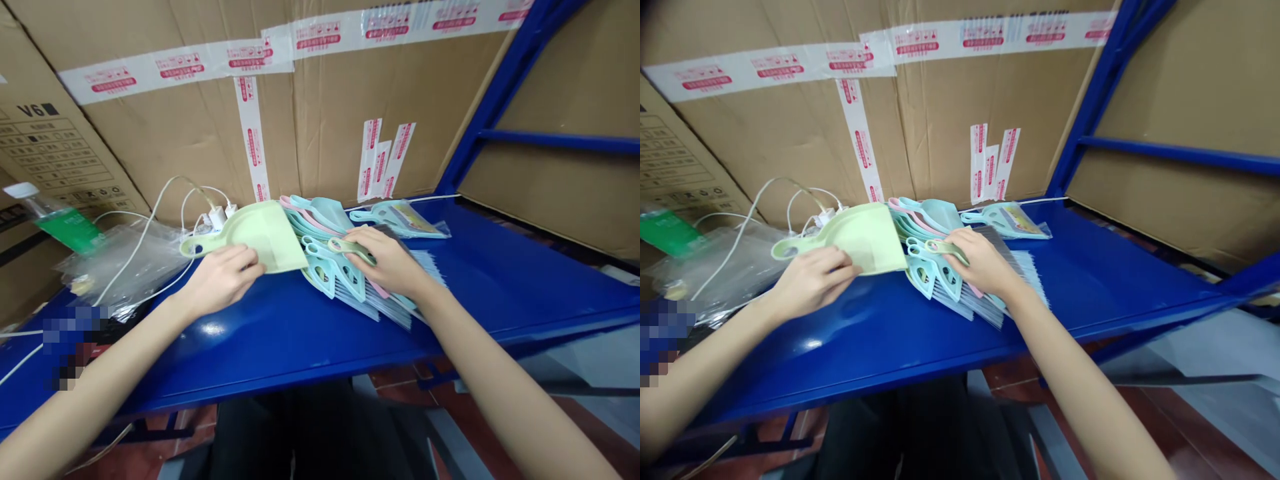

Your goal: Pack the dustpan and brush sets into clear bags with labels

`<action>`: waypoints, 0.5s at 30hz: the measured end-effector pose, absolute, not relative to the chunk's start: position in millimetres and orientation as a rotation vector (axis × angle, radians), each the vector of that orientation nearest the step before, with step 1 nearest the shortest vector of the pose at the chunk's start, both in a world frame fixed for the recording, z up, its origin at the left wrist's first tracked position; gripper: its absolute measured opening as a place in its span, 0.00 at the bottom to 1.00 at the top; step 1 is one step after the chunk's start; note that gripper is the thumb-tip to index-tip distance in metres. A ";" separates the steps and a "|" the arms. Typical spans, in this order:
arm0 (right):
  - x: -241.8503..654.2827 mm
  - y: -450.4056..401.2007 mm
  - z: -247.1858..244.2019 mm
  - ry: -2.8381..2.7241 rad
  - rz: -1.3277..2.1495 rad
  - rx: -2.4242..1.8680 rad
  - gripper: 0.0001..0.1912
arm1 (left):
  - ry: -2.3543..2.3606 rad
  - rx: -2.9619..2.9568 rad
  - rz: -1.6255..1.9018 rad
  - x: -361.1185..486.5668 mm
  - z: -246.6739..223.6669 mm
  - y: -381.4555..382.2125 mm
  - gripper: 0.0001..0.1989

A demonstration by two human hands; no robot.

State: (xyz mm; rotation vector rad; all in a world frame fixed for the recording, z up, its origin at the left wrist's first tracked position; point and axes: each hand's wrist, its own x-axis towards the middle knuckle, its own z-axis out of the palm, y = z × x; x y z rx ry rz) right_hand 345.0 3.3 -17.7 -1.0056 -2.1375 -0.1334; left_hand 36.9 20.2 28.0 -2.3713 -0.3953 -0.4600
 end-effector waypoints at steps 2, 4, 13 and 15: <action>344.1 2.4 -16.5 -2.149 -0.123 -1.008 0.07 | -0.383 -2.427 -0.433 23.1 19.5 7.4 0.16; 343.3 1.9 -15.9 -2.160 -0.114 -1.022 0.07 | -0.361 -2.508 -0.392 13.8 11.1 -2.0 0.16; 342.0 11.2 -16.1 -2.222 -0.144 -1.015 0.10 | -0.405 -2.699 -0.332 5.3 -3.4 -19.0 0.13; 340.3 14.1 -14.7 -2.265 -0.197 -1.015 0.09 | -0.408 -2.780 -0.342 4.0 -3.8 -20.8 0.12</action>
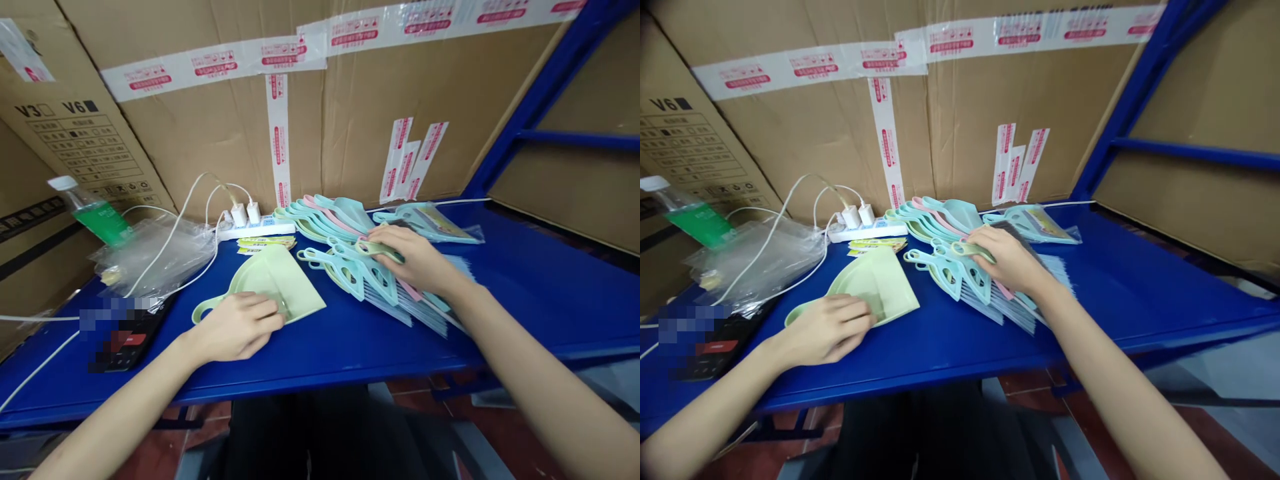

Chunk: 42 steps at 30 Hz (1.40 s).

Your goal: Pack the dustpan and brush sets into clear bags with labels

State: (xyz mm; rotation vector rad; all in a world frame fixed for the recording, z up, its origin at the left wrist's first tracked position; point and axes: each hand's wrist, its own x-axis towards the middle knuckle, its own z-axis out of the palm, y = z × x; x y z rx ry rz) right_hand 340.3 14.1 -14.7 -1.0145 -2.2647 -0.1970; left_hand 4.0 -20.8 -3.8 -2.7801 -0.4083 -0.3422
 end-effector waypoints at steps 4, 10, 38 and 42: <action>328.9 18.4 -8.4 -2.393 -0.325 -0.979 0.09 | -0.400 -2.907 -0.322 2.8 -7.9 -21.5 0.10; 285.1 25.4 13.1 -2.479 -0.501 -0.996 0.09 | -0.439 -3.045 -0.318 1.5 -12.3 -19.7 0.08; 148.3 9.3 -21.0 -2.495 0.393 -0.952 0.07 | -0.839 -2.687 -0.896 -19.3 2.5 -18.6 0.12; 160.9 8.2 -15.9 -2.385 0.473 -0.824 0.09 | -1.146 -2.556 -0.621 -24.8 -0.9 -3.5 0.15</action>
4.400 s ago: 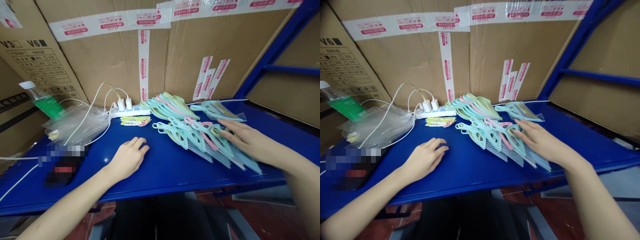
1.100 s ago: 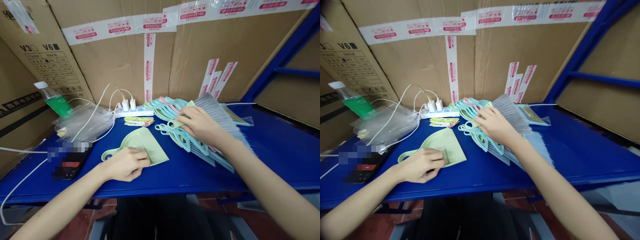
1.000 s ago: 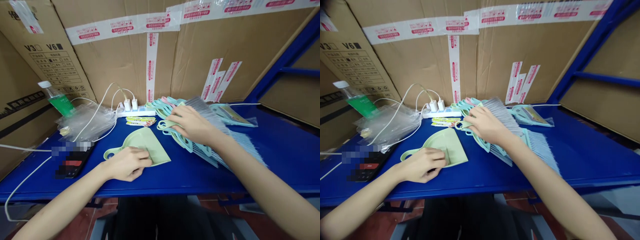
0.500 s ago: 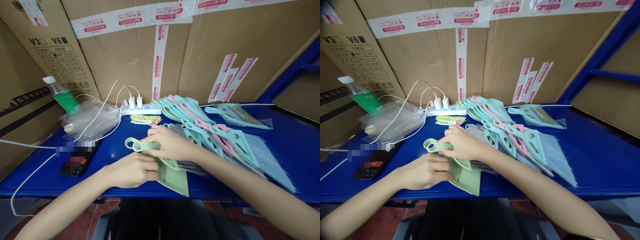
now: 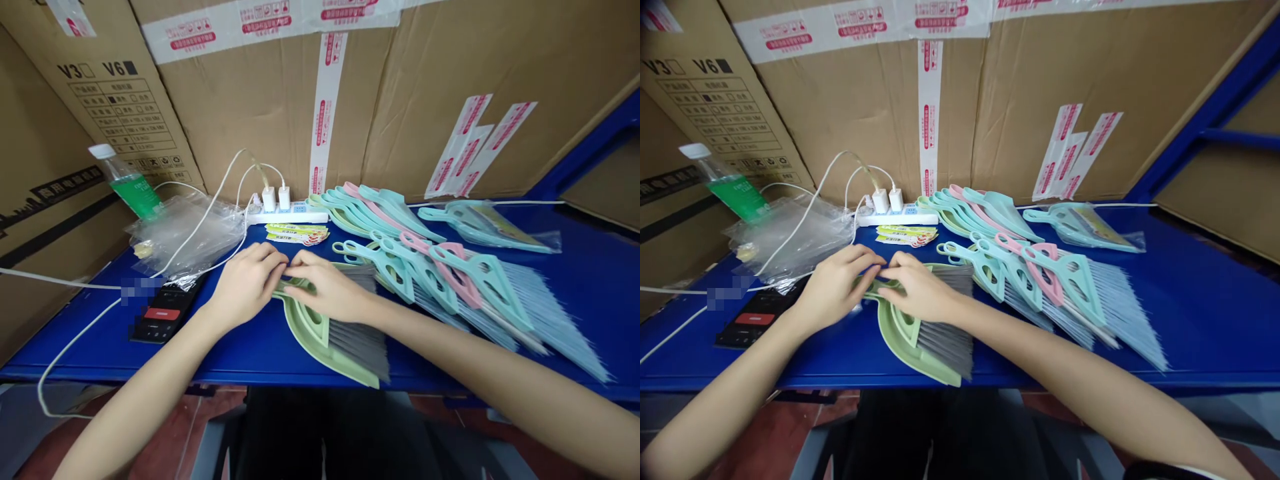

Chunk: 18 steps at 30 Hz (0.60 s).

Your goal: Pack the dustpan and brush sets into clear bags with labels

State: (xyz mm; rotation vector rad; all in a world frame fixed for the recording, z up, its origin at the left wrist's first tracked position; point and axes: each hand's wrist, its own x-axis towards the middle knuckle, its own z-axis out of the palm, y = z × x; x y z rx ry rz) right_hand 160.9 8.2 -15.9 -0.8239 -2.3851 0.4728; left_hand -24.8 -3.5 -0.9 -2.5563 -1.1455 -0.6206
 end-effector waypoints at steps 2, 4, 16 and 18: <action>178.5 12.3 -6.8 -2.357 0.409 -0.790 0.12 | -1.224 -2.618 -0.460 -24.3 -5.3 -0.3 0.15; 200.4 20.1 0.1 -2.389 0.191 -0.816 0.15 | -1.275 -2.710 -0.349 -22.8 -8.6 0.3 0.13; 237.8 50.3 -17.1 -2.657 -0.428 -1.124 0.22 | -1.491 -3.245 -0.313 -28.3 5.6 0.5 0.13; 239.9 51.0 -14.9 -2.652 -0.444 -1.140 0.22 | -1.567 -3.291 -0.238 -30.0 7.8 1.3 0.14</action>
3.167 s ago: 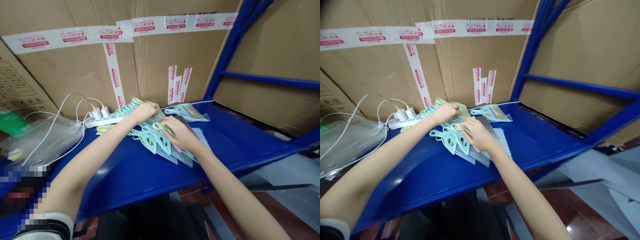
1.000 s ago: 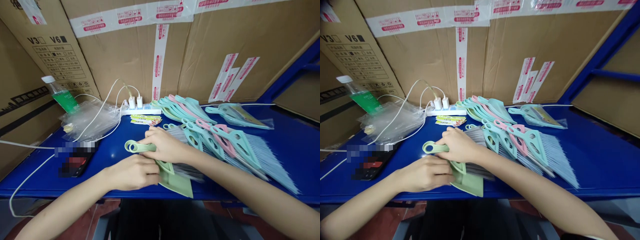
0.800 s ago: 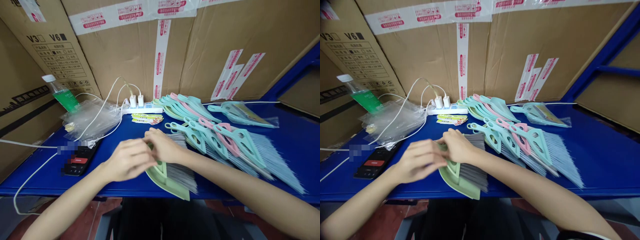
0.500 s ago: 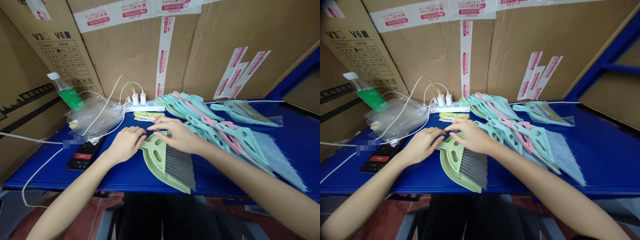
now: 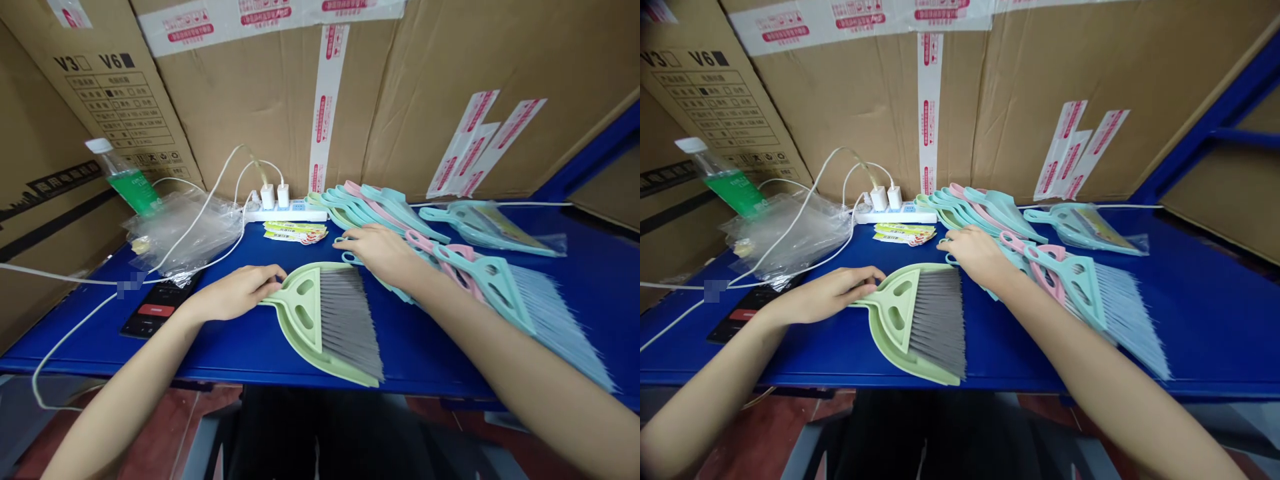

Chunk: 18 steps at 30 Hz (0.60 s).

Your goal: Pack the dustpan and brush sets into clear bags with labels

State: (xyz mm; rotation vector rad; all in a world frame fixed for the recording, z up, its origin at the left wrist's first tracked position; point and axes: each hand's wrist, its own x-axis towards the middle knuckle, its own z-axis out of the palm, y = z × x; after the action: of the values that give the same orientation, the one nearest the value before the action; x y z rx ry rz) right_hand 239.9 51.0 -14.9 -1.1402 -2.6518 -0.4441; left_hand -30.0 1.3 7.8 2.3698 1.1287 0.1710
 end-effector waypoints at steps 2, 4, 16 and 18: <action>242.3 50.0 -12.8 -2.632 -0.467 -1.145 0.22 | 1.120 2.320 0.138 -31.5 8.3 2.6 0.14; 243.0 45.1 -10.5 -2.595 -0.476 -1.098 0.20 | 1.106 2.281 0.130 -32.8 7.3 4.5 0.15; 217.6 0.8 -18.9 -2.858 0.492 -0.907 0.40 | 1.039 2.115 0.220 -37.0 -0.4 15.1 0.18; 216.1 1.5 -21.5 -2.889 0.535 -0.903 0.39 | 1.038 2.000 0.228 -35.5 -1.2 15.3 0.19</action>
State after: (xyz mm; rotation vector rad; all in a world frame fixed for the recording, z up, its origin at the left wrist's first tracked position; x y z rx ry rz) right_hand 216.1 1.5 -21.5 -0.9032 -2.8889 0.5349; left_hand -35.5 15.3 -1.2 2.0002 1.0381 0.2277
